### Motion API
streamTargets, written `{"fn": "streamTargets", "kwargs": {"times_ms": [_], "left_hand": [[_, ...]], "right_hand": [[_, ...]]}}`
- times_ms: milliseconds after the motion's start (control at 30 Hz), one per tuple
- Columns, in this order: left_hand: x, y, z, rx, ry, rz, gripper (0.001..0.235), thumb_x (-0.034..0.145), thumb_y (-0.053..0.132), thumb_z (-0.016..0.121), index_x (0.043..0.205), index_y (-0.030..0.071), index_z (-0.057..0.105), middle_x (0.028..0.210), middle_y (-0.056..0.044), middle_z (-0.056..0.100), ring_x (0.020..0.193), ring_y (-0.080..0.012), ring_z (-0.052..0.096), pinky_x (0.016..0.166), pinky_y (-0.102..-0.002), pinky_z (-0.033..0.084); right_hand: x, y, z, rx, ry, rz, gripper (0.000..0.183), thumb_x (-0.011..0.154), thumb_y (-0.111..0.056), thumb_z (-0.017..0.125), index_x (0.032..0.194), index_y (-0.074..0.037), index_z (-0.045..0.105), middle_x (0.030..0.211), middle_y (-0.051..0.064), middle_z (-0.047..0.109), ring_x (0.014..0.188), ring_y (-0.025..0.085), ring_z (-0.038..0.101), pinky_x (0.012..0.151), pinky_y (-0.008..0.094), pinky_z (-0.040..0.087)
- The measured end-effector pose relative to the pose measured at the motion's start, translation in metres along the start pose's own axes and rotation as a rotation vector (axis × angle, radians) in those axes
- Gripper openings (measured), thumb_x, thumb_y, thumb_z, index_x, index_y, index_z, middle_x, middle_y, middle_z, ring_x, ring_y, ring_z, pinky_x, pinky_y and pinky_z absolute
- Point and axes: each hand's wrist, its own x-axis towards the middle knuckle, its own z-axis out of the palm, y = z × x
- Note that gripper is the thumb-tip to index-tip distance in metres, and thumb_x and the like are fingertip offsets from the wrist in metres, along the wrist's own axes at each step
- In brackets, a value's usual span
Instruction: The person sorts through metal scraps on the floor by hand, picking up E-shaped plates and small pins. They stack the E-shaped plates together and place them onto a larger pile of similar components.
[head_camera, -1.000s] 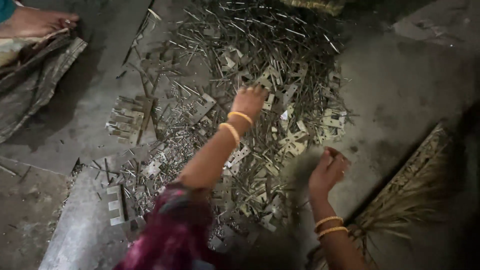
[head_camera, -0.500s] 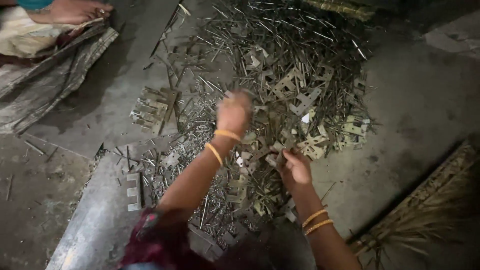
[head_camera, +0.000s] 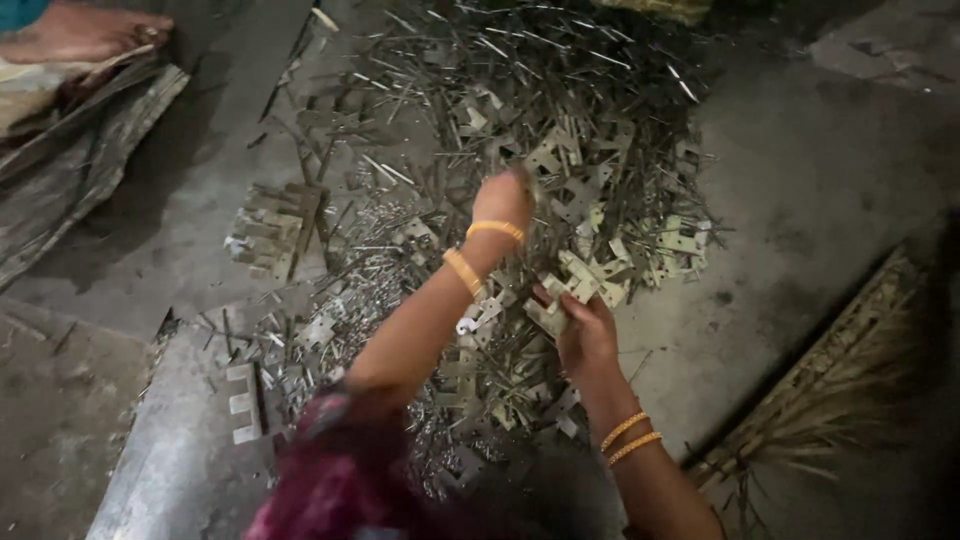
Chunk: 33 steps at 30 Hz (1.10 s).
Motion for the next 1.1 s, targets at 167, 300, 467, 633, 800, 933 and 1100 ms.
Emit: {"fn": "streamTargets", "kwargs": {"times_ms": [167, 300, 467, 633, 800, 933, 1100], "left_hand": [[0.048, 0.026, 0.032, 0.156, 0.159, -0.057, 0.040, 0.085, 0.015, 0.065, 0.124, 0.012, 0.062, 0.123, -0.013, 0.063, 0.118, -0.0328, 0.061, 0.096, -0.048, 0.050], [0.017, 0.008, 0.003, 0.115, 0.250, 0.067, 0.035, 0.092, 0.007, 0.062, 0.126, 0.016, 0.066, 0.132, -0.011, 0.063, 0.123, -0.0326, 0.061, 0.099, -0.047, 0.050], [-0.064, -0.054, -0.063, 0.234, 0.063, 0.328, 0.039, 0.070, 0.022, 0.071, 0.109, 0.018, 0.073, 0.118, -0.010, 0.067, 0.116, -0.0334, 0.063, 0.099, -0.060, 0.046], [-0.029, -0.081, -0.080, 0.113, 0.080, -0.024, 0.029, 0.096, 0.030, 0.069, 0.120, 0.014, 0.071, 0.119, -0.012, 0.070, 0.114, -0.0327, 0.065, 0.102, -0.048, 0.049], [-0.021, -0.056, 0.001, 0.400, -0.100, 0.300, 0.032, 0.090, 0.028, 0.072, 0.120, 0.016, 0.072, 0.124, -0.009, 0.068, 0.121, -0.0296, 0.061, 0.101, -0.055, 0.044], [-0.026, -0.055, 0.006, 0.178, -0.254, -0.002, 0.026, 0.080, 0.025, 0.075, 0.103, 0.014, 0.077, 0.118, -0.015, 0.071, 0.115, -0.0371, 0.066, 0.095, -0.052, 0.052], [-0.049, 0.004, -0.020, -0.368, -0.324, 0.065, 0.018, 0.085, 0.015, 0.067, 0.099, 0.011, 0.077, 0.096, -0.023, 0.072, 0.094, -0.0446, 0.070, 0.086, -0.052, 0.056]], "right_hand": [[0.001, 0.002, -0.041, 0.077, 0.181, 0.016, 0.035, 0.102, -0.001, 0.058, 0.133, -0.004, 0.042, 0.125, 0.010, 0.059, 0.128, 0.030, 0.053, 0.118, 0.053, 0.034], [-0.002, -0.007, -0.042, 0.148, 0.286, 0.042, 0.035, 0.101, -0.012, 0.058, 0.131, -0.004, 0.043, 0.131, 0.007, 0.059, 0.132, 0.030, 0.051, 0.120, 0.050, 0.028], [-0.019, -0.036, -0.014, 0.122, 0.119, 0.083, 0.050, 0.095, -0.025, 0.058, 0.142, -0.010, 0.048, 0.140, 0.009, 0.060, 0.135, 0.031, 0.053, 0.117, 0.046, 0.031], [-0.023, -0.029, -0.007, 0.077, 0.091, -0.022, 0.050, 0.096, -0.019, 0.054, 0.144, -0.004, 0.048, 0.141, 0.012, 0.059, 0.135, 0.036, 0.053, 0.116, 0.050, 0.038], [-0.017, -0.024, -0.017, 0.119, 0.126, 0.142, 0.049, 0.108, -0.029, 0.053, 0.150, -0.005, 0.042, 0.143, 0.014, 0.053, 0.135, 0.033, 0.047, 0.116, 0.048, 0.031], [-0.040, -0.046, 0.027, 0.038, 0.045, 0.092, 0.054, 0.100, -0.034, 0.046, 0.145, -0.004, 0.046, 0.145, 0.019, 0.056, 0.131, 0.040, 0.052, 0.111, 0.055, 0.039], [-0.041, -0.061, 0.070, 0.064, 0.068, 0.052, 0.049, 0.100, -0.037, 0.047, 0.138, -0.006, 0.052, 0.137, 0.015, 0.060, 0.126, 0.035, 0.055, 0.108, 0.050, 0.041]]}}
